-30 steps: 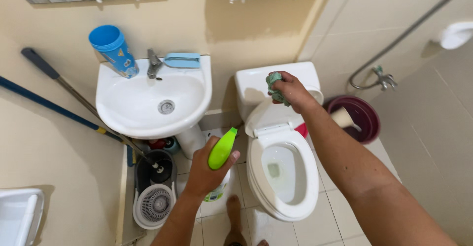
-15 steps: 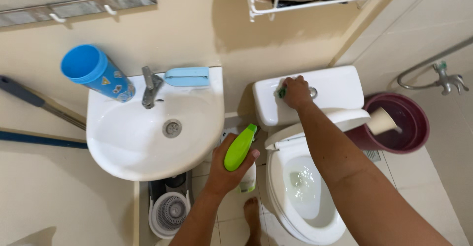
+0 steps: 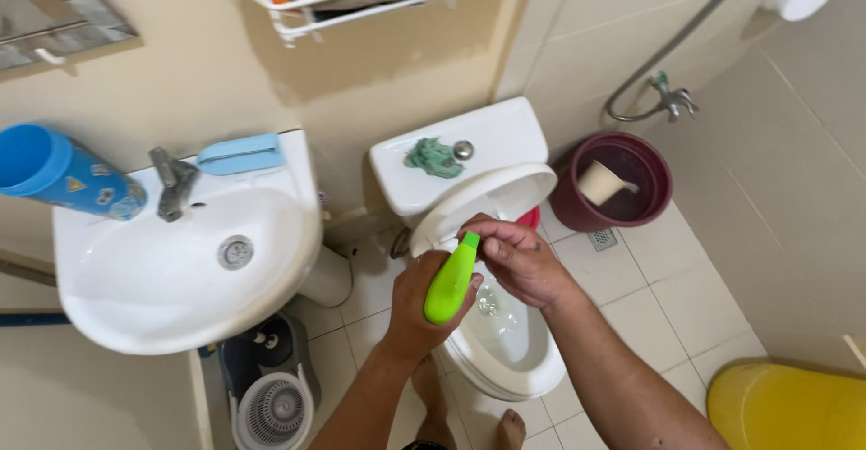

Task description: The person cleans the bathroom sink and toilet. They rinse cups, apply detergent to a cloth, wipe the sink basin and faucet, and then pour water into the toilet bowl. Finally, they spray a cleaning agent into the toilet.

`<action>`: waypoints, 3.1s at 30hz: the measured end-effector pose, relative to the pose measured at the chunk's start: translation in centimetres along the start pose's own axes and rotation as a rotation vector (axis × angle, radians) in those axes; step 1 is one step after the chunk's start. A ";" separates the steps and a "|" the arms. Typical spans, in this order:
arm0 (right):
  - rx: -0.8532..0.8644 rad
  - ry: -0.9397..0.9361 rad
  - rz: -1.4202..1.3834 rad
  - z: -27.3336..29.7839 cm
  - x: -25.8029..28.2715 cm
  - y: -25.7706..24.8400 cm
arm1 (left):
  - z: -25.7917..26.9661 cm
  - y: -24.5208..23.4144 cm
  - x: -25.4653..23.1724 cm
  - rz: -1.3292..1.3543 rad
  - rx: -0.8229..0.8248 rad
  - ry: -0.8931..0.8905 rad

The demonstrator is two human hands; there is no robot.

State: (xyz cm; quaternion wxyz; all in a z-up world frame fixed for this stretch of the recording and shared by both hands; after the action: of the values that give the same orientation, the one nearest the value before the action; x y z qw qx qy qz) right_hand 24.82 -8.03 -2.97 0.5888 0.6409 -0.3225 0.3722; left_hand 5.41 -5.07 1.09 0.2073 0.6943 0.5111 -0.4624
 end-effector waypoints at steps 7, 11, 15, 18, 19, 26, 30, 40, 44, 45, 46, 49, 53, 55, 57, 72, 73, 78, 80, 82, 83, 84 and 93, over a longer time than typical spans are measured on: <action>-0.025 -0.038 0.090 7.2 0.8 -3.6 | 3.1 7.0 -1.5 0.041 0.072 -0.022; -0.099 -0.032 0.077 11.6 2.6 -5.2 | 4.6 11.1 -2.2 0.337 0.145 -0.286; -0.230 -0.017 0.115 15.3 5.1 -5.2 | 5.9 15.3 -3.1 0.740 0.155 -0.449; -0.280 -0.016 0.091 16.6 6.5 -4.8 | 6.2 17.3 -3.5 0.885 0.141 -0.538; -0.291 -0.010 0.074 17.0 6.8 -4.8 | 6.3 17.8 -3.6 0.899 0.134 -0.559; -0.408 0.027 0.103 17.3 6.6 -4.3 | 7.0 18.4 -3.8 1.122 0.059 -0.621; -0.397 0.016 0.073 16.8 6.2 -2.7 | 7.0 16.6 -4.6 1.110 0.057 -0.622; -0.365 0.109 -0.015 17.6 2.6 -1.6 | 8.5 12.6 -6.8 0.424 0.159 -0.284; -0.378 0.221 -0.081 18.7 0.6 -2.3 | 10.1 11.9 -6.2 0.260 0.235 -0.267; -0.356 0.246 -0.082 19.1 0.4 -2.5 | 10.5 11.7 -5.7 0.212 0.263 -0.281; -0.337 0.271 -0.086 19.5 0.2 -2.5 | 11.2 11.6 -5.2 0.164 0.296 -0.298; -0.374 0.447 -0.033 20.4 -0.2 -2.8 | 13.1 11.5 -3.7 -0.005 0.336 -0.187; -0.432 0.642 0.019 21.3 -1.3 -3.4 | 15.5 11.9 -2.1 -0.179 0.449 -0.165; -0.482 0.716 0.032 21.5 -2.3 -3.6 | 16.4 12.0 -1.7 -0.253 0.491 -0.166; -0.474 0.742 0.022 21.7 -3.5 -3.9 | 17.3 11.8 -1.1 -0.278 0.550 -0.237; -0.862 0.868 -0.012 32.4 -15.7 -9.1 | 27.6 14.0 23.9 -0.255 0.370 -0.726; -0.895 0.872 -0.012 33.1 -16.2 -9.1 | 28.0 14.3 25.1 -0.281 0.365 -0.660; -0.981 0.806 -0.049 33.0 -18.6 -8.0 | 27.1 14.5 27.8 -0.311 0.483 -0.750; -0.974 0.781 -0.071 32.7 -19.0 -6.8 | 26.5 14.3 28.0 -0.289 0.487 -0.710; -0.961 0.759 -0.087 32.4 -19.2 -5.6 | 25.9 14.4 28.2 -0.276 0.477 -0.602; -0.959 0.763 -0.089 32.4 -19.2 -5.1 | 25.8 14.5 28.3 -0.280 0.494 -0.631; -0.958 0.766 -0.089 32.3 -19.2 -4.7 | 25.5 14.6 28.4 -0.283 0.510 -0.659; -0.985 0.789 -0.086 32.9 -19.7 -4.7 | 24.9 15.6 28.3 -0.150 0.664 -0.760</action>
State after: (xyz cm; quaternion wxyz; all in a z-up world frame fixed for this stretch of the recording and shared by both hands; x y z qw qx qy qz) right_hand 21.83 -40.77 -23.23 0.9038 0.1216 -0.1888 0.3643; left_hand 10.20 -15.43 -38.07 0.1131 0.4670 0.2736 -0.8332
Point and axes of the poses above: each hand's wrist, its own z-axis away from the middle knuckle, its own y-axis out of the palm, x = y × z, the point moved 1 cm from there along -z, towards the middle knuckle, and after that the axes turned 5 degrees about z, right-handed, at the moved point
